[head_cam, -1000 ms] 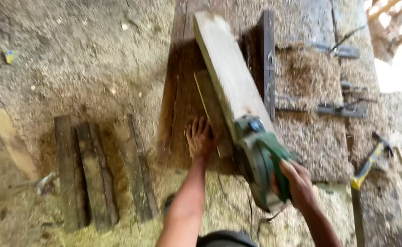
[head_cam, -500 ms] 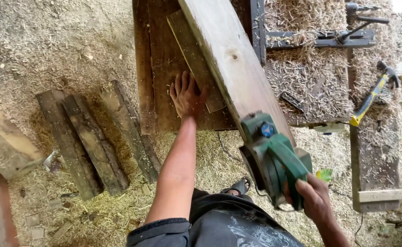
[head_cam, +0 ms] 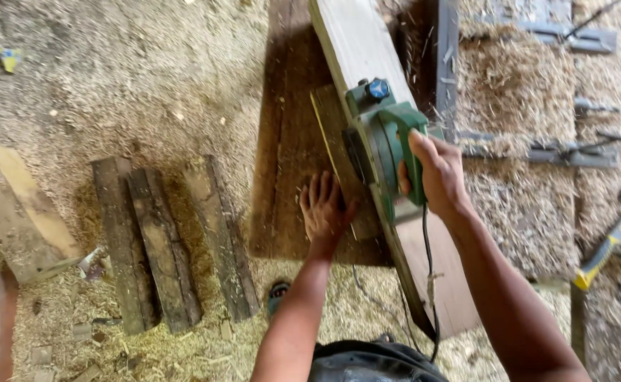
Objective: The recorder uses an electric planer on a wooden board and then prepares a piece of wood for cutting on a saw table.
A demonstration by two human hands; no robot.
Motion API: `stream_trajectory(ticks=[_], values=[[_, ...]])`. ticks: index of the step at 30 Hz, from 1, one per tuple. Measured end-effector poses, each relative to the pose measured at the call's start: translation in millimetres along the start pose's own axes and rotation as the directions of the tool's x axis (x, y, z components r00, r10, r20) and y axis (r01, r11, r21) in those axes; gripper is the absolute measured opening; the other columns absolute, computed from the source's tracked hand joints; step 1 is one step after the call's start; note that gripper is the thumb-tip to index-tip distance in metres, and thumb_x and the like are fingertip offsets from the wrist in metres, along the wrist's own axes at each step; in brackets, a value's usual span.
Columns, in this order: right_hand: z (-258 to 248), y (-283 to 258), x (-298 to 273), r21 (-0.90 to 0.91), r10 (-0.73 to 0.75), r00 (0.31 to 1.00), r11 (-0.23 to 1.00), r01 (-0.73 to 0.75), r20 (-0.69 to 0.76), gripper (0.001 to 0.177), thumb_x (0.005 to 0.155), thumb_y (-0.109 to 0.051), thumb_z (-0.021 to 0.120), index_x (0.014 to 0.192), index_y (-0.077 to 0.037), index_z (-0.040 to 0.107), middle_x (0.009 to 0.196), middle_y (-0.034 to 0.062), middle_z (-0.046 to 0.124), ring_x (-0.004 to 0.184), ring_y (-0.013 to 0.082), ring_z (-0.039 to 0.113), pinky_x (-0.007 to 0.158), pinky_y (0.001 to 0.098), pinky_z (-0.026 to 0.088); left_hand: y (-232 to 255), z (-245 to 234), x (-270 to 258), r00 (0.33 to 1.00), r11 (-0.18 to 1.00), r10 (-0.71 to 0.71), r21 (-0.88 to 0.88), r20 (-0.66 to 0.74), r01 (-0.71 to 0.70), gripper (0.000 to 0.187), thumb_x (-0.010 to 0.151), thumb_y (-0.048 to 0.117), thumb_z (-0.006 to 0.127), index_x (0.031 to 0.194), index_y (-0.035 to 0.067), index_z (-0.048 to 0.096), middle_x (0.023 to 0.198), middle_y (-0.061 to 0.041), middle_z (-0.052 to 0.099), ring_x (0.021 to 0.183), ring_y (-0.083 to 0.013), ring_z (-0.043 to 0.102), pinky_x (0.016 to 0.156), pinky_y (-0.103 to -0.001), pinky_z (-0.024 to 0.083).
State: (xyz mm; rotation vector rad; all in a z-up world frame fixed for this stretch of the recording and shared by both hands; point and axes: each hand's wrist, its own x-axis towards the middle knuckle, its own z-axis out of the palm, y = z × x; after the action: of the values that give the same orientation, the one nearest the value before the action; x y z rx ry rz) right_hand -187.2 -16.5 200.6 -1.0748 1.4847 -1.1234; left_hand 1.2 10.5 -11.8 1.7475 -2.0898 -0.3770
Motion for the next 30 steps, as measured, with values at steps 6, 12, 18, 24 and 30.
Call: stream_trajectory(ticks=[6, 12, 18, 24, 30], values=[[40.8, -17.7, 171.6, 0.106, -0.062, 0.996, 0.993, 0.056, 0.057, 0.044, 0.104, -0.044, 0.06, 0.096, -0.001, 0.062, 0.064, 0.0097, 0.064, 0.045, 0.0159, 0.058, 0.039, 0.0336, 0.045, 0.2, -0.5, 1.6, 1.0, 1.0, 0.01, -0.023, -0.004, -0.01, 0.073, 0.095, 0.061, 0.059, 0.147, 0.01, 0.055, 0.163, -0.011, 0.042, 0.155, -0.0304, 0.028, 0.125, -0.054, 0.013], [101.0, -48.2, 342.8, 0.08, -0.14, 0.989, 0.988, 0.135, 0.054, 0.043, 0.102, -0.046, 0.063, 0.101, -0.003, 0.066, 0.068, 0.0088, 0.068, 0.047, 0.0149, 0.062, 0.038, 0.034, 0.052, -6.0, -1.3, 9.9, 1.0, 0.998, -0.012, -0.069, 0.023, 0.014, 0.07, 0.093, 0.053, 0.061, 0.148, 0.011, 0.055, 0.162, -0.013, 0.042, 0.154, -0.0332, 0.027, 0.124, -0.054, 0.012], [92.7, -31.3, 312.7, 0.132, -0.087, 0.993, 0.988, 0.076, 0.078, 0.043, 0.098, -0.049, 0.065, 0.1, -0.006, 0.067, 0.067, 0.0073, 0.065, 0.046, 0.0154, 0.061, 0.038, 0.0345, 0.05, 8.0, -22.8, 6.0, 0.993, 0.99, -0.017, -0.137, 0.114, 0.033, 0.071, 0.096, 0.056, 0.061, 0.148, 0.008, 0.053, 0.163, -0.014, 0.042, 0.156, -0.0332, 0.027, 0.125, -0.054, 0.014], [48.0, -14.5, 164.4, 0.207, -0.073, 0.996, 0.976, 0.063, 0.041, 0.038, 0.092, -0.046, 0.069, 0.094, -0.008, 0.067, 0.064, 0.0072, 0.062, 0.043, 0.0183, 0.057, 0.037, 0.0368, 0.043, 6.0, -22.0, 9.3, 0.995, 0.998, 0.005, -0.061, 0.098, 0.001, 0.077, 0.094, 0.061, 0.059, 0.151, 0.011, 0.05, 0.161, -0.013, 0.039, 0.153, -0.032, 0.026, 0.124, -0.055, 0.013], [-48.3, 55.2, -113.7, -0.023, 0.161, 0.986, 0.987, -0.16, 0.051, 0.044, 0.095, -0.052, 0.056, 0.085, -0.009, 0.06, 0.063, 0.0064, 0.065, 0.044, 0.0139, 0.059, 0.038, 0.0316, 0.048, -10.6, 24.3, 0.7, 0.997, 0.995, 0.074, 0.058, 0.029, -0.075, 0.072, 0.096, 0.065, 0.05, 0.151, 0.018, 0.052, 0.166, -0.008, 0.034, 0.154, -0.0291, 0.023, 0.124, -0.054, 0.013]])
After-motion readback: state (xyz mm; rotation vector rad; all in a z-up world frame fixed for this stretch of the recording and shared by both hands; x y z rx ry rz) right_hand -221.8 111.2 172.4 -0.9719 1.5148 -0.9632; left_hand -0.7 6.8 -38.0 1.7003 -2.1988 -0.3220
